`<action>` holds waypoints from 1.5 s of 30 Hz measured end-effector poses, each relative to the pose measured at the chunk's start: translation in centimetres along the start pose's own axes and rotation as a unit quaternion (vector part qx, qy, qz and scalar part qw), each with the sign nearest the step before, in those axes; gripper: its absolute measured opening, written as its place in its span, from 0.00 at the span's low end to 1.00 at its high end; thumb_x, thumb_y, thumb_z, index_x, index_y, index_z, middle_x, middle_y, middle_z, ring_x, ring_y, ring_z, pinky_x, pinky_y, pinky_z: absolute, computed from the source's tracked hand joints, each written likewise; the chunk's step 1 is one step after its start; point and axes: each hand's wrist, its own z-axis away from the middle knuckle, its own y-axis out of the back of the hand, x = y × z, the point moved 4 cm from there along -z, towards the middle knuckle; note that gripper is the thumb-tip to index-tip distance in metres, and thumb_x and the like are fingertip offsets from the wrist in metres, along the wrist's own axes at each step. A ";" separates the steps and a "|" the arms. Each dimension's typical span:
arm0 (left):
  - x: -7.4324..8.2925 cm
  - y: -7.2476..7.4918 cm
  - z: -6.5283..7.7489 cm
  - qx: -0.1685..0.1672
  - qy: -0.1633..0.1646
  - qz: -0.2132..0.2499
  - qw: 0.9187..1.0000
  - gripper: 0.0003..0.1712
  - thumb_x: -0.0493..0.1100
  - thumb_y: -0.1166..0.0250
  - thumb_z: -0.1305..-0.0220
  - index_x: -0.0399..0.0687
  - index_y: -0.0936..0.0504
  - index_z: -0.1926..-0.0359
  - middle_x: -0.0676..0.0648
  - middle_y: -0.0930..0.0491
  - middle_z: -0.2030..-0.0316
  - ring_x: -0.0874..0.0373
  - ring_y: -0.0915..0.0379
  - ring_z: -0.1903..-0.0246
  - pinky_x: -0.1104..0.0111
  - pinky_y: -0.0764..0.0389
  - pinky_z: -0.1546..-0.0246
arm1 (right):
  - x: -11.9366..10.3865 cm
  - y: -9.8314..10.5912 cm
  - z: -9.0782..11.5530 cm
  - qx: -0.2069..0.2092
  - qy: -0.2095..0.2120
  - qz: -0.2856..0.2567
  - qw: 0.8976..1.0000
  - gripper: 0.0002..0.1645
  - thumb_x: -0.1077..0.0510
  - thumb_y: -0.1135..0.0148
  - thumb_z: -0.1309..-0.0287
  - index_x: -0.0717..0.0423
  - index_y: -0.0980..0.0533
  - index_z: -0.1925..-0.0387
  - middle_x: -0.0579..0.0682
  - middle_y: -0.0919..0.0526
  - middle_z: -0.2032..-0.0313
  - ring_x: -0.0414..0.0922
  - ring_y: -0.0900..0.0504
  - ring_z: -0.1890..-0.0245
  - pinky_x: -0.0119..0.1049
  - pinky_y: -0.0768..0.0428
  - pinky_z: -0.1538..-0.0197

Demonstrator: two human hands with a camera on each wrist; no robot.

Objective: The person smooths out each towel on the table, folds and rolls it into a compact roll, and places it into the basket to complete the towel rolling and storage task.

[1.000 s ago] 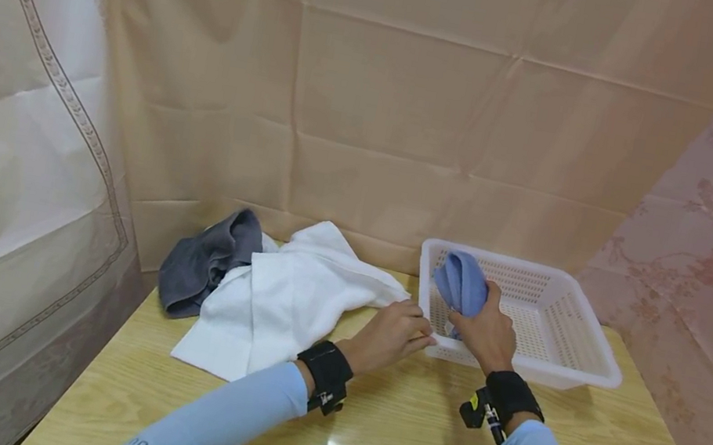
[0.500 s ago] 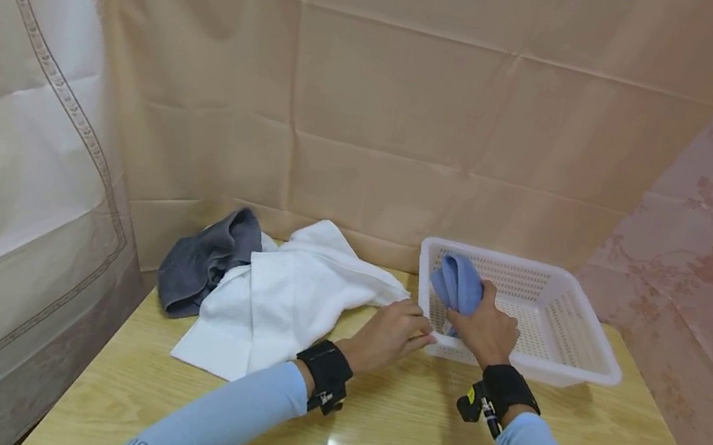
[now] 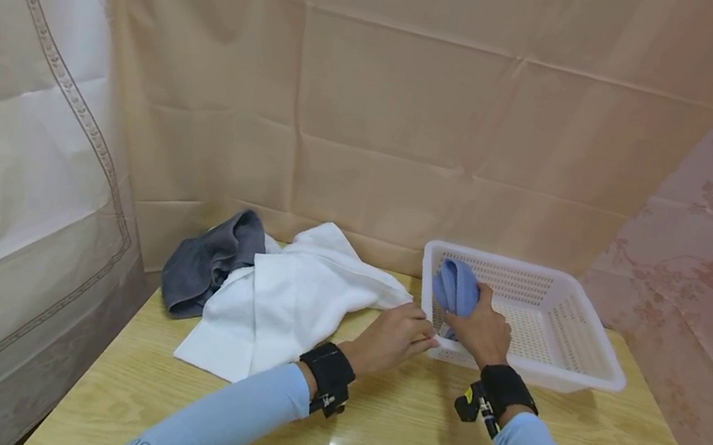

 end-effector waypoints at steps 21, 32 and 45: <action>0.1 -0.1 0.0 0.004 0.000 0.005 1.000 0.10 0.50 0.33 0.28 0.52 0.10 0.62 0.56 0.17 0.66 0.65 0.24 0.62 0.78 0.25 0.52 | -0.5 -0.4 -0.5 -0.087 -0.022 -0.013 0.996 0.55 0.54 0.37 0.37 0.75 0.59 0.25 0.86 0.36 0.40 0.75 0.27 0.44 0.62 0.24 0.49; 0.0 0.0 0.0 0.000 0.003 0.000 1.000 0.09 0.49 0.32 0.28 0.52 0.10 0.62 0.56 0.17 0.65 0.65 0.24 0.62 0.78 0.25 0.52 | -0.4 -0.7 -1.0 -0.084 -0.016 -0.002 0.996 0.53 0.55 0.34 0.42 0.76 0.54 0.30 0.85 0.31 0.45 0.72 0.24 0.49 0.61 0.23 0.51; 0.0 0.0 0.0 -0.003 0.000 -0.001 1.000 0.10 0.50 0.33 0.28 0.53 0.09 0.62 0.56 0.16 0.65 0.65 0.24 0.62 0.78 0.25 0.52 | -0.6 -1.3 -1.4 -0.092 -0.022 0.031 0.995 0.49 0.53 0.30 0.45 0.75 0.51 0.40 0.82 0.26 0.54 0.67 0.20 0.59 0.56 0.21 0.60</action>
